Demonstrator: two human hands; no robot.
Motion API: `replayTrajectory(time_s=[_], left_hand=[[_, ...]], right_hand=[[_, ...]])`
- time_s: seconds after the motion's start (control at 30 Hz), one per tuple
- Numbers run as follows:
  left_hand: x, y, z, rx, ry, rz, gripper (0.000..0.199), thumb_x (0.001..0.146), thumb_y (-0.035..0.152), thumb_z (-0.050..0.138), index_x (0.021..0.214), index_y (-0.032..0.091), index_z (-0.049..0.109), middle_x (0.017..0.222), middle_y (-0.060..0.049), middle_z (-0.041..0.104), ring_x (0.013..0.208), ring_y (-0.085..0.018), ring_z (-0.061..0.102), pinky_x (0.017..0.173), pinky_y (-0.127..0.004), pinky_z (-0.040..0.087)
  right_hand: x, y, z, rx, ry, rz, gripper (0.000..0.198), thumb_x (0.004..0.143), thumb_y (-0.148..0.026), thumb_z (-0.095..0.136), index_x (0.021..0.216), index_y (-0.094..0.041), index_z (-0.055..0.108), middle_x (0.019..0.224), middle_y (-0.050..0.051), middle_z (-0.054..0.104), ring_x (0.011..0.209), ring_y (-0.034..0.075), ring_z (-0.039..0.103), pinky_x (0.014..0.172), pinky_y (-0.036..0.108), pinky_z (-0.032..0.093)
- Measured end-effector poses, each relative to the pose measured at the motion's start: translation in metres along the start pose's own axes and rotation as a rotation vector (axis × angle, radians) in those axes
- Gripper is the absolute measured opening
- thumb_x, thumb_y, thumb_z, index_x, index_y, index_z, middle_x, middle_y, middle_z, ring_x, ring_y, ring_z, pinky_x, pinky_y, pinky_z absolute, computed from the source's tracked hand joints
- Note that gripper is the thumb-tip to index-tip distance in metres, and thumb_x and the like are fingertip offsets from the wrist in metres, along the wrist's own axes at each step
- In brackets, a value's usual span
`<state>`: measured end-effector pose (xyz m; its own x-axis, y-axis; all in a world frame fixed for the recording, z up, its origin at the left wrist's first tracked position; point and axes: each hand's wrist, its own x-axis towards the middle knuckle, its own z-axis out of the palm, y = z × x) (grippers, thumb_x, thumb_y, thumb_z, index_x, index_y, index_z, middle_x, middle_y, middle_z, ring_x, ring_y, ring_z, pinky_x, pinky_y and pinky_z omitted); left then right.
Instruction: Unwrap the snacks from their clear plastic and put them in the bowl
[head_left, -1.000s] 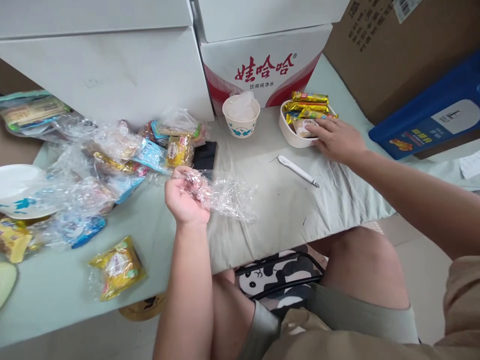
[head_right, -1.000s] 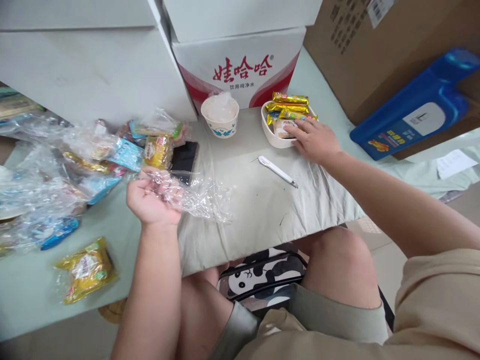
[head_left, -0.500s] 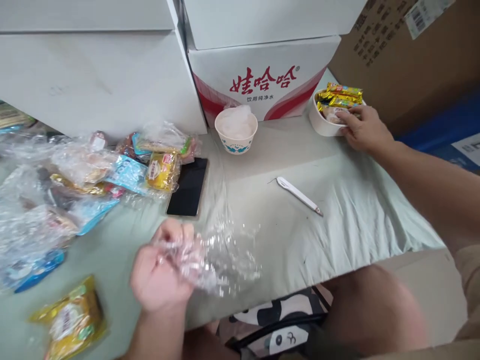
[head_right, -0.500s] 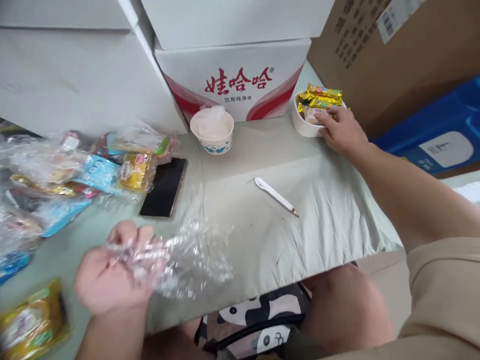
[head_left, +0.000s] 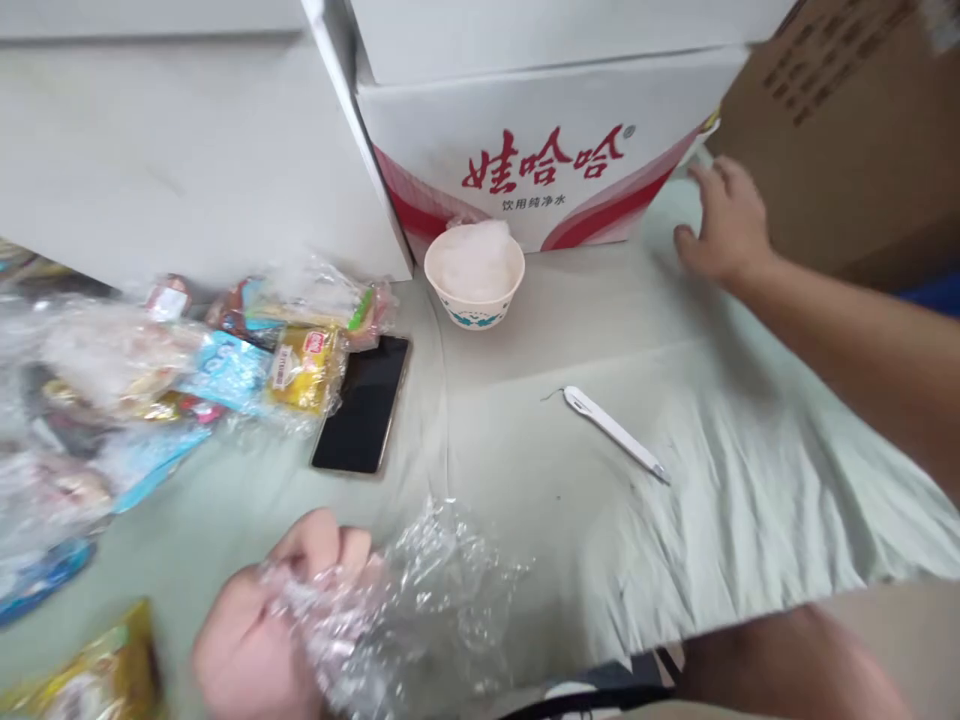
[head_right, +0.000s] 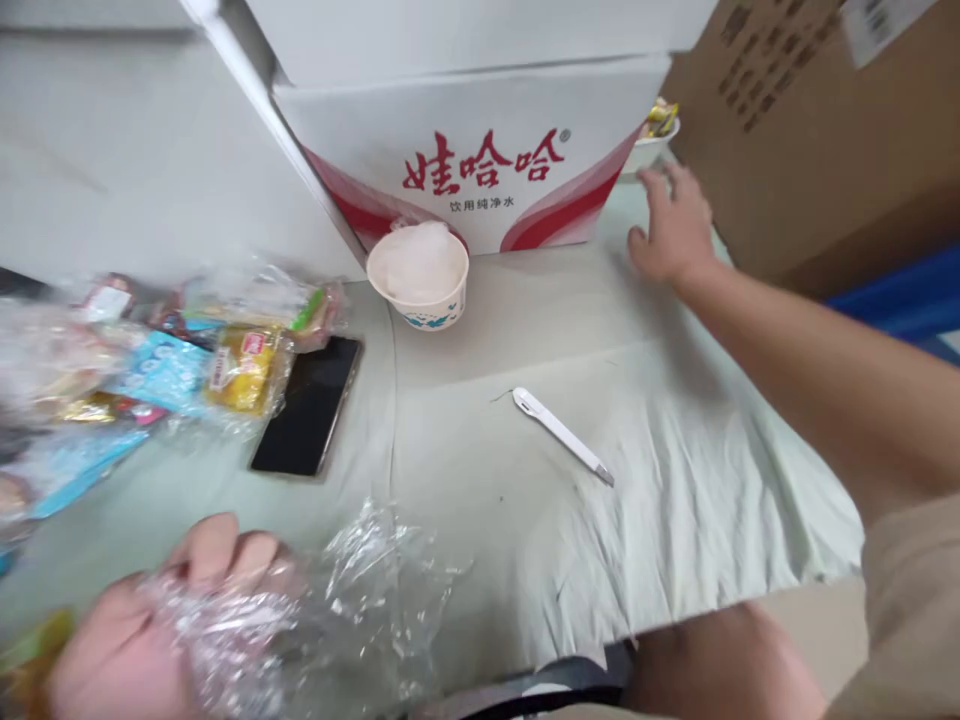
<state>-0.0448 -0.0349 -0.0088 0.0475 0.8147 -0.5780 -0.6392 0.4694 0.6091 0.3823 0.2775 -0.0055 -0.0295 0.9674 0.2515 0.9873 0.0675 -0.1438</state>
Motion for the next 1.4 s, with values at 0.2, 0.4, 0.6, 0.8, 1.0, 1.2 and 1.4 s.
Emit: replayTrajectory(time_s=[0.2, 0.4, 0.6, 0.8, 1.0, 1.2, 1.4], left_hand=[[-0.014, -0.015, 0.031, 0.016, -0.258, -0.005, 0.023, 0.061, 0.038, 0.067, 0.055, 0.018, 0.057, 0.049, 0.001, 0.038, 0.042, -0.01, 0.036, 0.041, -0.023, 0.029], [-0.028, -0.03, 0.033, 0.188, -0.431, -0.13, 0.015, 0.061, 0.031, 0.062, 0.062, 0.016, 0.059, 0.048, 0.001, 0.043, 0.04, -0.009, 0.036, 0.038, -0.021, 0.029], [-0.033, -0.014, 0.023, 0.191, -0.219, -0.08, 0.016, 0.065, 0.027, 0.057, 0.07, 0.013, 0.063, 0.045, 0.004, 0.039, 0.034, -0.006, 0.027, 0.034, -0.019, 0.018], [-0.006, -0.01, 0.045, 0.196, 0.033, 0.063, 0.011, 0.068, 0.026, 0.06, 0.071, 0.015, 0.061, 0.045, 0.006, 0.042, 0.032, -0.005, 0.029, 0.034, -0.019, 0.017], [0.016, -0.017, 0.057, 0.19, 0.067, 0.267, 0.014, 0.064, 0.025, 0.068, 0.072, 0.017, 0.059, 0.047, 0.008, 0.041, 0.035, -0.005, 0.032, 0.036, -0.019, 0.019], [0.022, 0.001, 0.034, 0.251, -0.03, 0.267, 0.032, 0.056, 0.022, 0.08, 0.085, 0.015, 0.068, 0.054, 0.007, 0.052, 0.042, -0.005, 0.043, 0.039, -0.016, 0.029], [0.008, 0.006, 0.004, 0.248, -0.354, 0.06, 0.077, 0.049, 0.031, 0.09, 0.122, 0.021, 0.065, 0.117, -0.012, 0.071, 0.103, -0.026, 0.07, 0.082, -0.034, 0.058]], right_hand=[[-0.233, -0.079, -0.041, 0.704, -0.248, -0.418, 0.064, 0.089, -0.049, 0.063, 0.147, -0.029, 0.045, 0.15, 0.013, 0.053, 0.139, 0.035, 0.051, 0.114, 0.057, 0.042], [-0.311, -0.167, -0.025, 1.044, -0.495, -0.318, 0.053, 0.088, -0.051, 0.062, 0.132, -0.023, 0.056, 0.118, 0.014, 0.07, 0.115, 0.031, 0.066, 0.105, 0.056, 0.049], [-0.313, -0.183, -0.022, 1.32, -0.529, -0.316, 0.055, 0.082, -0.051, 0.07, 0.127, -0.025, 0.055, 0.132, 0.012, 0.065, 0.123, 0.027, 0.061, 0.106, 0.047, 0.049], [-0.319, -0.205, -0.016, 1.277, -0.692, -0.197, 0.024, 0.095, -0.044, 0.052, 0.099, -0.022, 0.061, 0.088, 0.006, 0.071, 0.085, 0.021, 0.069, 0.084, 0.042, 0.057], [-0.317, -0.208, -0.014, 1.313, -0.644, -0.232, 0.047, 0.083, -0.041, 0.07, 0.124, -0.025, 0.056, 0.113, 0.01, 0.071, 0.091, 0.022, 0.07, 0.081, 0.039, 0.058], [-0.309, -0.195, -0.027, 1.126, -0.438, -0.105, 0.01, 0.091, -0.03, 0.054, 0.089, -0.024, 0.063, 0.071, 0.001, 0.065, 0.065, 0.017, 0.061, 0.062, 0.032, 0.049], [-0.295, -0.177, -0.021, 1.404, -0.29, 0.187, 0.009, 0.091, -0.033, 0.055, 0.089, -0.024, 0.057, 0.08, 0.001, 0.063, 0.077, 0.018, 0.069, 0.08, 0.037, 0.056]])
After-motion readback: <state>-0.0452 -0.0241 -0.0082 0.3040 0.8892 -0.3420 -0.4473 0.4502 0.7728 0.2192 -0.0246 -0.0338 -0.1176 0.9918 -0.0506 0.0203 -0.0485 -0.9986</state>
